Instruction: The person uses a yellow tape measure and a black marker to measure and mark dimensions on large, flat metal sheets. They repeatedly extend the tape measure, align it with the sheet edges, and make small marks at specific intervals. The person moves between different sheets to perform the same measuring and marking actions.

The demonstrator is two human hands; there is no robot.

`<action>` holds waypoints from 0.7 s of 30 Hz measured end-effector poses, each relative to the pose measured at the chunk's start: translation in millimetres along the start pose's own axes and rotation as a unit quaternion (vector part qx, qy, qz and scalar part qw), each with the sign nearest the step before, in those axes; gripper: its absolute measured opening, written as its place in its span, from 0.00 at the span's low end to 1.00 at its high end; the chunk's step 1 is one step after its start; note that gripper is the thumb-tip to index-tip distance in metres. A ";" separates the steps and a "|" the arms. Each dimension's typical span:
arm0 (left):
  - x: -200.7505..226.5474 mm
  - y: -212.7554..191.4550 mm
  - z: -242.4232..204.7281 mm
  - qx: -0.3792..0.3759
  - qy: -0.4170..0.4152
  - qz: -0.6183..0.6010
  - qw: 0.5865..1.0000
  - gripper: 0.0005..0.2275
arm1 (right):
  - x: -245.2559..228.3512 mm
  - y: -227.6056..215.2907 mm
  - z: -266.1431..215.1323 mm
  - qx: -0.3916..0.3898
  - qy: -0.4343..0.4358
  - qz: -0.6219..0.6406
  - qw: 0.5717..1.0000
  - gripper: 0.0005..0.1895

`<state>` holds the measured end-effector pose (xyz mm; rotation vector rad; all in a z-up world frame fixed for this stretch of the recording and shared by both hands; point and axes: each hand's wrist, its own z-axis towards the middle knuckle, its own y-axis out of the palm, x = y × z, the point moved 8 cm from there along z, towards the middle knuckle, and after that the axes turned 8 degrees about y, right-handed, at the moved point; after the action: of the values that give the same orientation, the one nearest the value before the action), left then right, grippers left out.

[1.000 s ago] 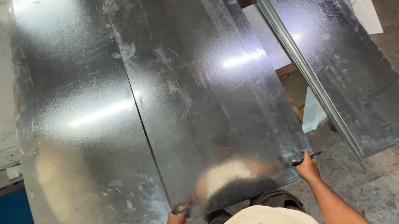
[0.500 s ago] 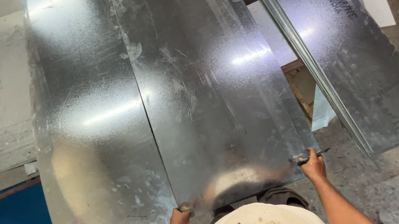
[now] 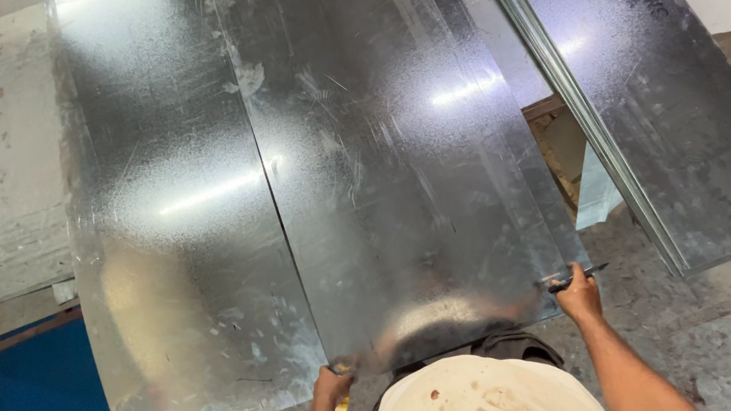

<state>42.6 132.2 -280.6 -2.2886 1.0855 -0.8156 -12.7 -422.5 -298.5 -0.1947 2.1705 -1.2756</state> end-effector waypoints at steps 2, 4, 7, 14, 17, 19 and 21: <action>-6.7 4.2 5.1 -0.003 -0.001 -0.008 1.000 0.34 | -0.9 -0.4 -2.4 -0.002 -0.001 -0.002 1.000 0.34; -9.3 6.3 8.3 -0.002 0.006 -0.008 1.000 0.33 | -2.2 -0.1 -2.8 -0.003 0.005 -0.010 1.000 0.35; -12.0 8.6 11.0 -0.003 0.010 0.003 1.000 0.33 | -5.4 -1.6 -3.9 -0.001 -0.002 -0.013 1.000 0.36; -15.1 11.2 15.8 -0.025 0.009 0.035 0.999 0.35 | -8.4 -1.4 -5.2 -0.017 0.014 -0.019 1.000 0.38; -16.1 12.2 17.6 -0.017 0.013 0.037 0.999 0.36 | -11.9 -3.6 -7.0 -0.019 0.003 -0.019 1.000 0.38; -18.9 15.1 21.3 -0.028 0.008 0.043 0.999 0.36 | -13.9 -4.7 -7.8 -0.022 0.002 -0.025 0.999 0.39; -22.5 18.3 26.0 -0.034 0.005 0.046 0.998 0.36 | -15.3 -5.8 -8.3 -0.026 0.005 -0.031 0.999 0.39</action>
<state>39.4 144.0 -317.5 -2.2731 1.2307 -0.7658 -6.1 -413.1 -284.2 -0.2794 2.2237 -1.2579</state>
